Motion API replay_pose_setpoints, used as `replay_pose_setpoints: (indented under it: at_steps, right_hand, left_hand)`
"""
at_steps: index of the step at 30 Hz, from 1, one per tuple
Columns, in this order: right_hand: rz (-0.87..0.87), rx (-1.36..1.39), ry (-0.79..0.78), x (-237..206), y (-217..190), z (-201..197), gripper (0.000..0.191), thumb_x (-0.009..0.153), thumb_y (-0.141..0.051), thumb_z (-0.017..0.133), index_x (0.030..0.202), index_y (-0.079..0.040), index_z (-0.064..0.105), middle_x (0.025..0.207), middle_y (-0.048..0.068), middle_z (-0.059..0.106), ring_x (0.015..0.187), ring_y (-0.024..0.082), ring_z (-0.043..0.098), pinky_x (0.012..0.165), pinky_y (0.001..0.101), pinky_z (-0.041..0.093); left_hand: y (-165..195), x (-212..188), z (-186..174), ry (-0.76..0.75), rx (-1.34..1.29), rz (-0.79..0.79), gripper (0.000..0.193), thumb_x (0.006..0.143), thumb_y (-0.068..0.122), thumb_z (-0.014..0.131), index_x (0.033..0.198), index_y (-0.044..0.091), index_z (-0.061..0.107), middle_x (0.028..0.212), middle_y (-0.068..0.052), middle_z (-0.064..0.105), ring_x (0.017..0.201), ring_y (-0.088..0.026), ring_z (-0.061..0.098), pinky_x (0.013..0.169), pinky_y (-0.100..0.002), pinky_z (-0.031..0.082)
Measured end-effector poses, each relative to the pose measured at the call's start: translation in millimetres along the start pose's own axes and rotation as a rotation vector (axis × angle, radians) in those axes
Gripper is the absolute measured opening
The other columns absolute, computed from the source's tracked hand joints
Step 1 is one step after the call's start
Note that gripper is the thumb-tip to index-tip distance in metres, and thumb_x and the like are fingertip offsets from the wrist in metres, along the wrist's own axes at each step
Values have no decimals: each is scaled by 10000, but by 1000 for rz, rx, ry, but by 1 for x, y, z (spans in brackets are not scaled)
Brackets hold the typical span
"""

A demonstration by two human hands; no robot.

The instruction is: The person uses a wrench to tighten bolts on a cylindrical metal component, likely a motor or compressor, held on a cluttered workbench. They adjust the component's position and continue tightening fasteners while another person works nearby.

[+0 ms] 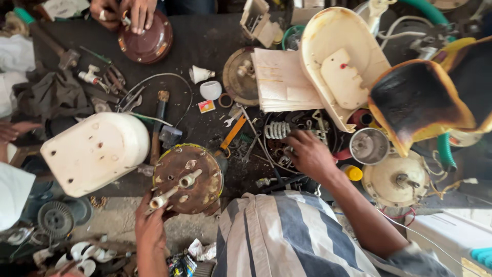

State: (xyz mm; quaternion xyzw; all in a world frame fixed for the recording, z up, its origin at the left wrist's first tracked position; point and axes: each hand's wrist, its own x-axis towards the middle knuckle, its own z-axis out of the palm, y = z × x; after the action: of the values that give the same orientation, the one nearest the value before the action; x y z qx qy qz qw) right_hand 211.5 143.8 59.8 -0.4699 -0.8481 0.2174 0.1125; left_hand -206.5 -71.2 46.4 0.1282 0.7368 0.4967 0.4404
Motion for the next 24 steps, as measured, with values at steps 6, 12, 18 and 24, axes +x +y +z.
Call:
replay_pose_setpoints:
  at_steps: [6, 12, 18, 24]
  right_hand:
    - [-13, -195, -97, 43, -7, 51, 557, 865, -212, 684, 1409, -168, 570, 1411, 169, 527, 1248, 380, 519, 989, 529, 484]
    - [32, -310, -346, 62, -3, 46, 583, 922, -157, 635, 1479, -299, 539, 1371, 98, 571, 1215, 316, 568, 969, 490, 536]
    - [-39, -167, -327, 69, -39, 28, 535, 932, -307, 669, 1449, -283, 534, 1436, 82, 540, 1199, 322, 569, 840, 445, 614]
    - [-194, -208, -340, 112, -78, 63, 639, 894, -199, 684, 1495, -270, 480, 1486, 165, 463, 1309, 409, 487, 854, 450, 612]
  left_hand:
    - [-19, -25, 11, 163, -118, -127, 687, 889, 13, 639, 1534, 56, 408, 1247, -154, 679, 939, -273, 723, 683, -440, 623]
    - [-29, -46, 27, 79, -242, -107, 739, 886, 1, 633, 1568, 48, 352, 1287, -204, 659, 966, -313, 722, 698, -450, 628]
    - [-23, -49, 37, 69, -229, -113, 704, 903, 30, 654, 1556, 21, 391, 1290, -152, 660, 973, -258, 719, 682, -414, 618]
    - [-25, -42, 36, 92, -210, -120, 694, 891, 42, 670, 1535, 43, 411, 1242, -115, 663, 892, -226, 706, 653, -412, 612]
